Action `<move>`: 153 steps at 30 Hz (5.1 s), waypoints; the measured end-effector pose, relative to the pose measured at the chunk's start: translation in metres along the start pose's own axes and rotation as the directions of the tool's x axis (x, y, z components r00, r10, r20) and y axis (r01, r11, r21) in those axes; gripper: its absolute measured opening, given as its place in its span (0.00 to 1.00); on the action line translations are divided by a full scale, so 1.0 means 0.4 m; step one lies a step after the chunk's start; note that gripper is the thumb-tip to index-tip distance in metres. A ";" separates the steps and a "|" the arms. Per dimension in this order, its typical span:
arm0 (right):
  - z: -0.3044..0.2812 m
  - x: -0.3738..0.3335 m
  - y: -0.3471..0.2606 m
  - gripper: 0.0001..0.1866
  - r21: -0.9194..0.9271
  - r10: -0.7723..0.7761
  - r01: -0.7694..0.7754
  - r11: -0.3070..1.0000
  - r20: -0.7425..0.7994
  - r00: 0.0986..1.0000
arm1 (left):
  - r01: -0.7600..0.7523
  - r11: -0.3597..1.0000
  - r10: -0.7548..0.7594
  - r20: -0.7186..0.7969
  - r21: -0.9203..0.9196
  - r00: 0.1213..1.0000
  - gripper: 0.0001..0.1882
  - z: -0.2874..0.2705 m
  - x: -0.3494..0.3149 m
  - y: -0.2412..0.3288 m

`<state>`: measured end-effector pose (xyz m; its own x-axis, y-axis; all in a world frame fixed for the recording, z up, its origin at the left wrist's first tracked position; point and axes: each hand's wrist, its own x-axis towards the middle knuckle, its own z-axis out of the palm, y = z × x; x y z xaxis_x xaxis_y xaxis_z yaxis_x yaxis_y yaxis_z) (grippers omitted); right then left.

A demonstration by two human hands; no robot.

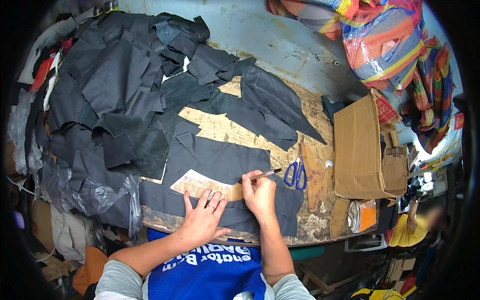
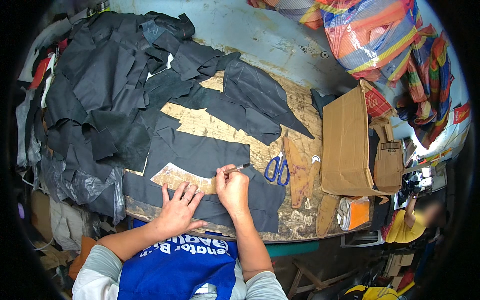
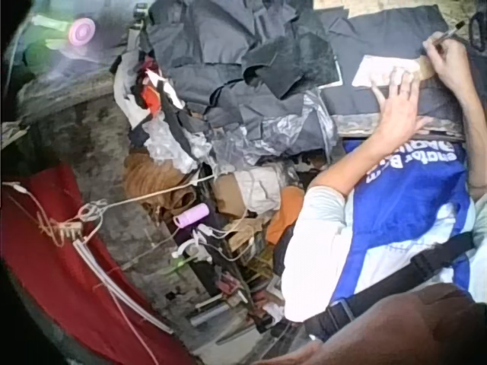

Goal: The person uses a cardboard template and a marker to trace outlines onto black fabric pieces laid on a low table. They repeatedly reposition the template, trace new shapes, and set aside marked fabric pieces.

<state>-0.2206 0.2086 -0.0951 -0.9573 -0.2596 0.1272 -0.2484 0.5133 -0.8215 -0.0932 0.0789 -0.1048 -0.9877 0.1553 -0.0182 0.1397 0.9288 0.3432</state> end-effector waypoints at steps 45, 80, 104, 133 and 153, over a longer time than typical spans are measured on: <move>0.085 -0.127 0.025 0.03 0.343 -0.282 0.262 0.902 0.007 0.959 | 0.101 0.969 -0.128 -0.109 -0.226 0.986 0.28 -0.152 0.144 -0.349; -0.184 -0.256 0.088 0.21 0.764 0.257 -0.322 0.560 0.209 0.943 | -0.597 0.757 0.449 -0.452 -0.265 0.771 0.11 -0.074 0.074 -0.056; -0.119 -0.147 0.216 0.18 0.915 0.324 -0.032 0.401 -0.109 0.940 | -0.140 0.926 0.227 0.220 -0.350 0.949 0.14 -0.167 0.310 -0.251; -0.291 -0.109 0.246 0.16 0.851 0.374 0.158 0.501 -0.378 0.847 | -0.338 -0.022 -0.242 -0.323 -0.941 0.915 0.21 -0.512 0.004 -0.309; -0.233 -0.191 0.344 0.13 0.562 0.291 0.186 0.806 -0.650 0.702 | 0.106 -0.205 -0.343 0.173 -0.973 0.923 0.29 -0.060 0.090 -0.264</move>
<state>-0.1953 0.3751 -0.1661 -0.8405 0.4990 0.2112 -0.2951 -0.0947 -0.9508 -0.1452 -0.0215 -0.1192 -0.9478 -0.1167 -0.2968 -0.2018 -0.5014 0.8414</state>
